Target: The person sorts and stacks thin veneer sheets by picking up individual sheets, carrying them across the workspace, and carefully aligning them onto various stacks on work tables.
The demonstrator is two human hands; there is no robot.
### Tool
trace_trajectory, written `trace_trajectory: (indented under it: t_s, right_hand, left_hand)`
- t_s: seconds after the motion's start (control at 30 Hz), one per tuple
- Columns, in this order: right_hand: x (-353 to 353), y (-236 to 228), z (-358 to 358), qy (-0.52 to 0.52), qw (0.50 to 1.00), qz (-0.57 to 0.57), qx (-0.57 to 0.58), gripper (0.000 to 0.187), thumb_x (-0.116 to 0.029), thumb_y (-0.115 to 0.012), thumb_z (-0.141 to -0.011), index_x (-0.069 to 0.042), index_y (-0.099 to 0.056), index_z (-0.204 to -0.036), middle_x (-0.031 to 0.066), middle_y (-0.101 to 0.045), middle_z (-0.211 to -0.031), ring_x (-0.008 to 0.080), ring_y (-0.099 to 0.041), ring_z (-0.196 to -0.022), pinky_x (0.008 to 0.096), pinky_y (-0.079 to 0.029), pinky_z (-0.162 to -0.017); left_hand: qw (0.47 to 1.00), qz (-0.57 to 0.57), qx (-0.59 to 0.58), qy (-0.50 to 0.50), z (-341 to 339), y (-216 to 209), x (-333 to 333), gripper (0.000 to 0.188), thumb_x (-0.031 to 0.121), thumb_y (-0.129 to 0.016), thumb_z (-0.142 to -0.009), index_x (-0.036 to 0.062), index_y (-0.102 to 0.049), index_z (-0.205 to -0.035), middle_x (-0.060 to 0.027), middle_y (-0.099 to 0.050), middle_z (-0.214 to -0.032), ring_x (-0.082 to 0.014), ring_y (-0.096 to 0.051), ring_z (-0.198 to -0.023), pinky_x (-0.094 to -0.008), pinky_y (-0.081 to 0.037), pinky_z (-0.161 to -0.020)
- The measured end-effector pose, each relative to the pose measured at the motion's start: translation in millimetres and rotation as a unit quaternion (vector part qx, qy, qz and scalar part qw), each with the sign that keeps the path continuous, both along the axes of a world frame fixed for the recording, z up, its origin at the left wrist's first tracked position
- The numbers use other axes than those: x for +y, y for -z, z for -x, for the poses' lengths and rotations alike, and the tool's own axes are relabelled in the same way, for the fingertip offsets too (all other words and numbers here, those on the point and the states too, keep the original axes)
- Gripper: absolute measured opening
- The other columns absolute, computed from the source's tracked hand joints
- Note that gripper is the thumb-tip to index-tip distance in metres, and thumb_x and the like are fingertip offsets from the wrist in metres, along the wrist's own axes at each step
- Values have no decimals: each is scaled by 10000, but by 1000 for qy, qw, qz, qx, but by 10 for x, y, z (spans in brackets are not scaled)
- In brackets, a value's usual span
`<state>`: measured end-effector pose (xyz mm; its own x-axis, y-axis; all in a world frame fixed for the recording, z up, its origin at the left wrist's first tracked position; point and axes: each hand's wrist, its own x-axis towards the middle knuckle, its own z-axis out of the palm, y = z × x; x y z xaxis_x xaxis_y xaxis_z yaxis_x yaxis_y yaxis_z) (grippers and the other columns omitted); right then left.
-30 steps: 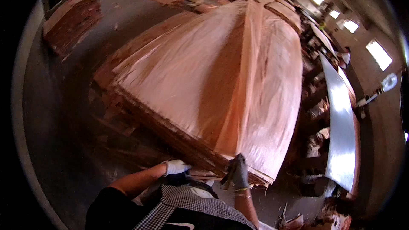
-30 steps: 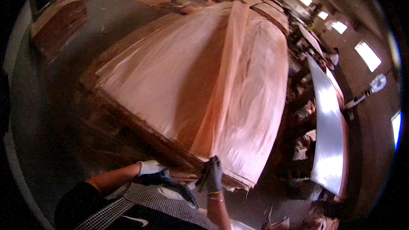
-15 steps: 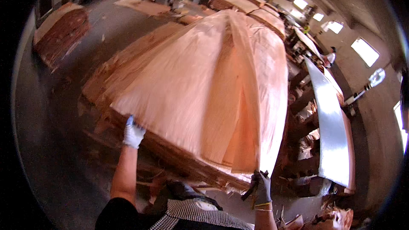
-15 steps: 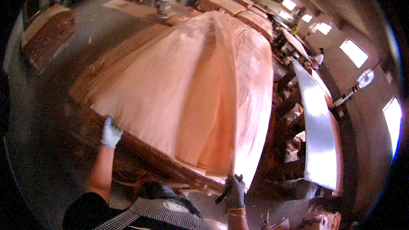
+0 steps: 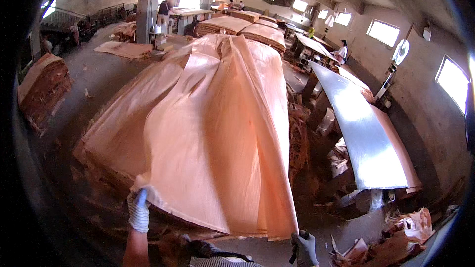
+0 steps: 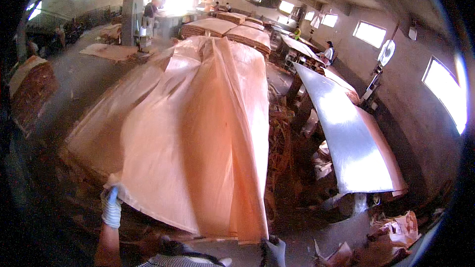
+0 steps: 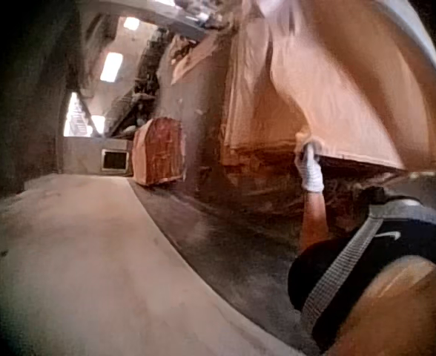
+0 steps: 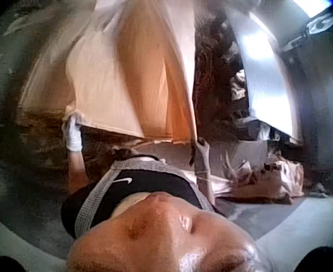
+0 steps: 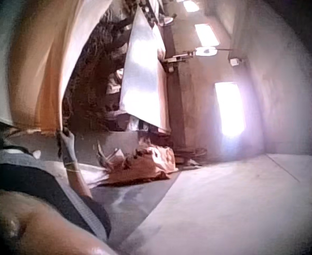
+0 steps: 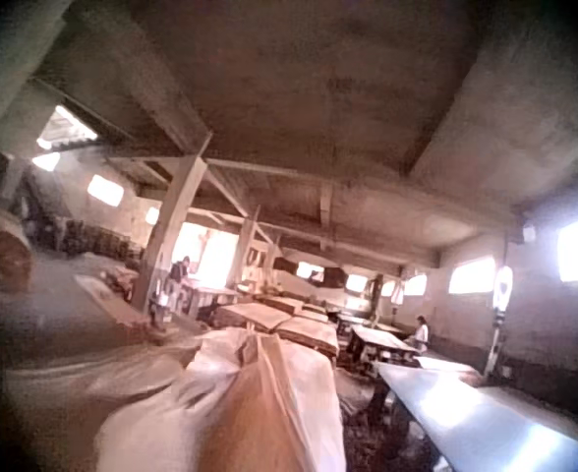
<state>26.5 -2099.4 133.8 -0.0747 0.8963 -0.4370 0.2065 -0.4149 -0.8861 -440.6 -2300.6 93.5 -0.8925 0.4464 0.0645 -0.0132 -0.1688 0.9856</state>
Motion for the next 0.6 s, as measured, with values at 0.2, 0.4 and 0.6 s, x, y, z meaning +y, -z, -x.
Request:
trace_trajectory:
  t_s: [0.2,0.4,0.6]
  right_hand:
    - [762,388,-1262,-84,980,-146,-109,107,-107,-643,-816,-8,-652,-857,-2,-565,-610,70,-492,-484,247,-403,-445]
    - [862,187,-1776,-87,964,-212,-135,84,-78,-615,-815,2,-643,-819,-16,-534,-588,52,-472,-499,228,-358,-438]
    - [677,64,-1940,-149,935,-250,-203,152,-72,-651,-778,8,-649,-907,-4,-590,-649,67,-533,-629,254,-446,-575]
  left_hand:
    - [967,-83,-130,204,-1837,-164,641,162,194,-634,-844,84,-603,-958,-47,-606,-862,-148,-594,-723,-248,-491,-613]
    - [933,65,-225,273,-2918,117,657,208,124,-640,-839,19,-620,-1018,-64,-665,-913,-168,-633,-834,-289,-527,-721]
    - [899,197,149,363,-3474,326,752,291,164,-635,-855,32,-589,-1110,-72,-671,-989,-166,-630,-921,-297,-505,-793]
